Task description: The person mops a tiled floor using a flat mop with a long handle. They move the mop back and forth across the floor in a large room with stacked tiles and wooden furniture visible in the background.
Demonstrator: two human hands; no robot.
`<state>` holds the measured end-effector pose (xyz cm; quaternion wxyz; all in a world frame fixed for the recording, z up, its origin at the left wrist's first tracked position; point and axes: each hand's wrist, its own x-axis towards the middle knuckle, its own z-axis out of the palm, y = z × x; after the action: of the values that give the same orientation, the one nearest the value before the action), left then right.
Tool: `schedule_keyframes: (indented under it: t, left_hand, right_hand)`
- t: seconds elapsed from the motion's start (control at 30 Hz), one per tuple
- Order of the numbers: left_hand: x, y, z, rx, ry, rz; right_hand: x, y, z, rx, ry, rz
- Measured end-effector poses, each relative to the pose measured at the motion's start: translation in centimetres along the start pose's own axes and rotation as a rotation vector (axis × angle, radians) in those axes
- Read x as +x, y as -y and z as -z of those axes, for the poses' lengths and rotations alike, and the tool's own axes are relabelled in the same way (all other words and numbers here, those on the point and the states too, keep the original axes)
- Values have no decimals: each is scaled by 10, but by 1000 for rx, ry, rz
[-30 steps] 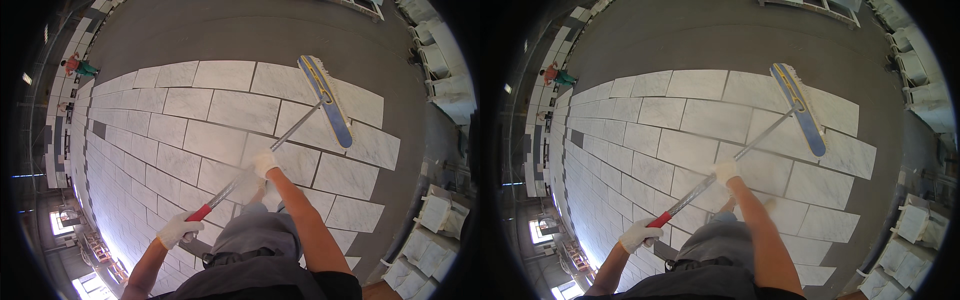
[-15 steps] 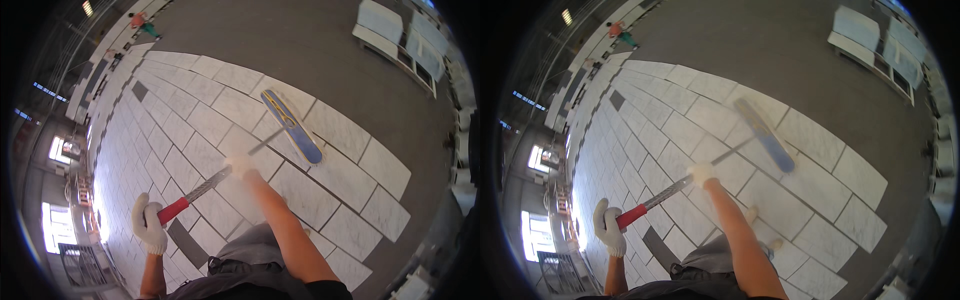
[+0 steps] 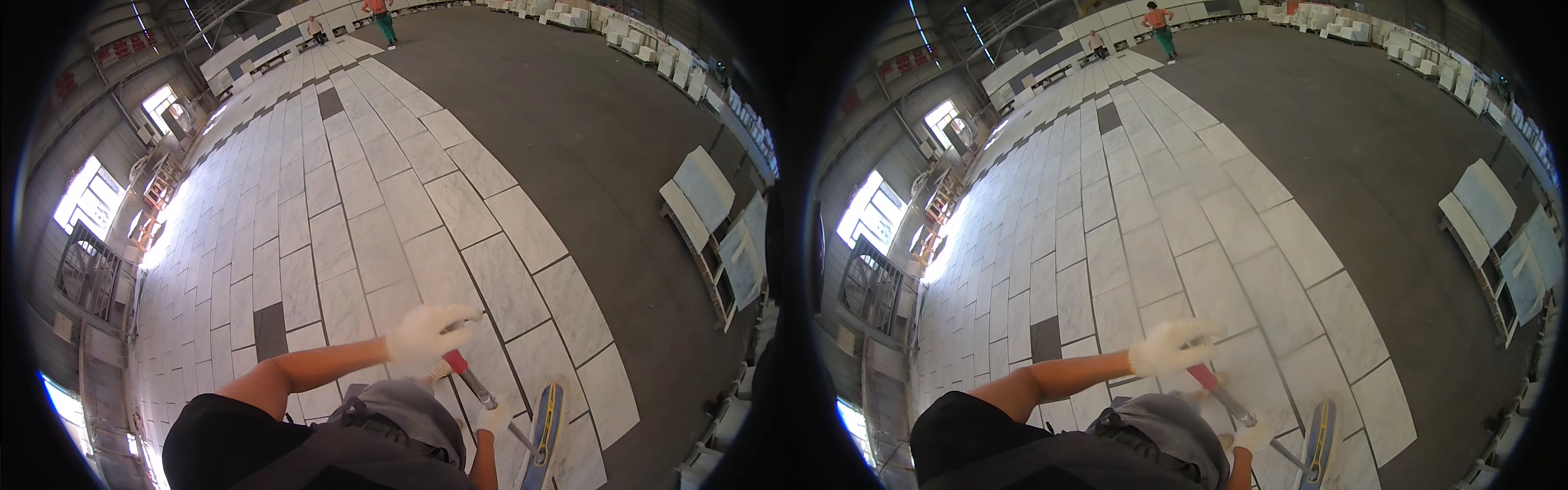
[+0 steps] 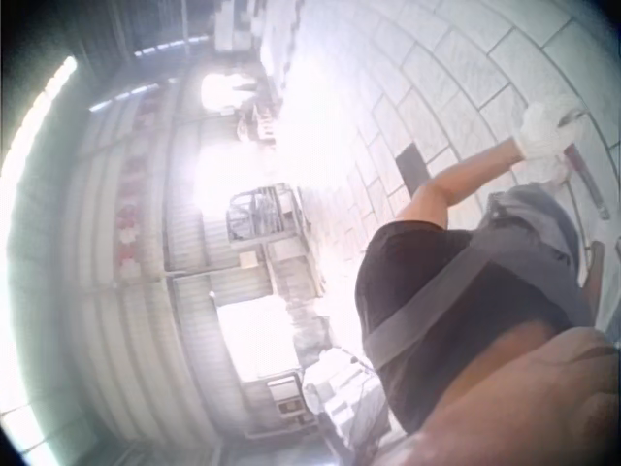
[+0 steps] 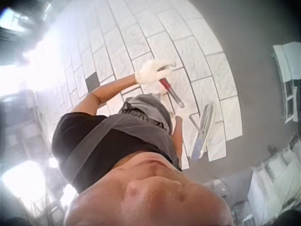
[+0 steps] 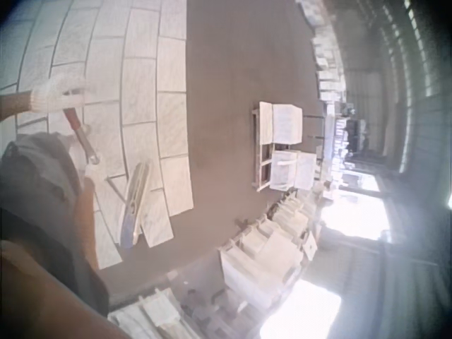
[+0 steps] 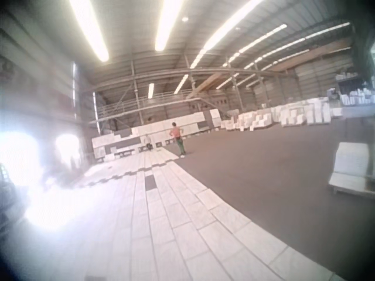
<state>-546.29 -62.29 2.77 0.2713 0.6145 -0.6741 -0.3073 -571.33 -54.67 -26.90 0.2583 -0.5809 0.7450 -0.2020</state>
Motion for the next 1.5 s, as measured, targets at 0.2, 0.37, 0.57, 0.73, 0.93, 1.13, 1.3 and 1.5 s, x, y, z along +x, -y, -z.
schedule_keyframes:
  t: [0.2,0.37,0.57,0.73,0.93,1.13,1.3,1.5]
  left_hand:
    - [-48,-25,-179,-907,563,271]
    - [-97,-69,-219,-1011,551,332]
    - [-85,-65,-143,-1073,633,639]
    - [-33,6,-36,-906,369,632]
    - [14,122,177,-709,-173,284]
    - [15,125,356,-273,-670,-152]
    - [9,136,400,-93,-415,-587]
    - [-1,128,405,971,-725,-876]
  right_hand:
    - [-101,-205,37,-19,-34,-346]
    - [-159,-259,51,-23,-141,-418]
    - [-156,-209,49,-158,-181,-468]
    - [-87,-103,-2,-154,105,-213]
    - [26,146,-141,32,209,111]
    - [113,393,-193,365,96,382]
    - [151,457,-196,300,237,485]
    - [105,452,-194,269,258,463]
